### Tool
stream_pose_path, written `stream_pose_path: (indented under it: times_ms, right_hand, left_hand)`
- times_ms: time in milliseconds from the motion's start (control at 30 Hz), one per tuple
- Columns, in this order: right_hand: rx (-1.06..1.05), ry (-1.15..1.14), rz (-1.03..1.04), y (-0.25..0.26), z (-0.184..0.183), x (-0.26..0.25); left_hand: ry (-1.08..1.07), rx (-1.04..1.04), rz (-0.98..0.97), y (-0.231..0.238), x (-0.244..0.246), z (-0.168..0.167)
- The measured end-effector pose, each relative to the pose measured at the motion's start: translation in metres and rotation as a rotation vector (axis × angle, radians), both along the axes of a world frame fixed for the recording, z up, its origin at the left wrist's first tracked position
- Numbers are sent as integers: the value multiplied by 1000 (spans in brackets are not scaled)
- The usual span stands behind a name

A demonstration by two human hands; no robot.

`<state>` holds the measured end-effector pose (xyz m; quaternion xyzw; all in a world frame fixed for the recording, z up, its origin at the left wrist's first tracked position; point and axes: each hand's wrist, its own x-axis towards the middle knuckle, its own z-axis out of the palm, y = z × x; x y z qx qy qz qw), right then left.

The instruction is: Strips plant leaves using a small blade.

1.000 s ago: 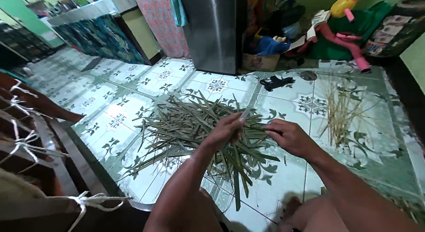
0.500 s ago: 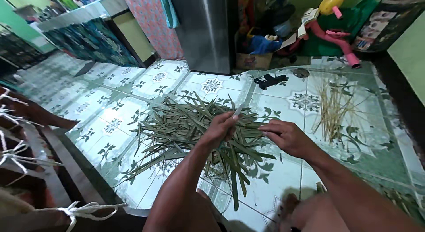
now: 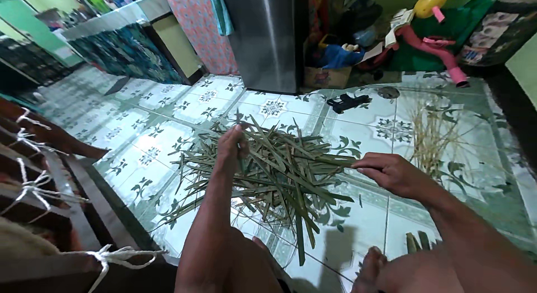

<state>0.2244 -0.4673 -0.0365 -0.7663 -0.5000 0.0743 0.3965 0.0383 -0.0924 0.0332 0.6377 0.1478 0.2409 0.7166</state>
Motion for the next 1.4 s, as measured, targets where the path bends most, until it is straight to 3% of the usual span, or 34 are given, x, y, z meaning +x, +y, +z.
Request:
stream_pose_path:
  times_ms: [200,267,433,533,900,1400]
  right_hand:
    - [-181,125,-72,-12,3,14]
    - [-191,148,-84,-7,2,13]
    - [-176,221,-23,14,7,-1]
    - [-165,237,21,21,8,-5]
    - [-77,201,40,18,3,-1]
    - [-78,187,73,12,5,-3]
  left_hand:
    - [101,-75,371,36,-1,-32]
    - [156,-20,276,26,4,-38]
    - [321,93,-298,-53,25,-34]
    - [325,101,-488,-89,37,-34]
    - [274,-55,-441,-90,50,-33]
    - [196,-96,-265,-67,42,-26]
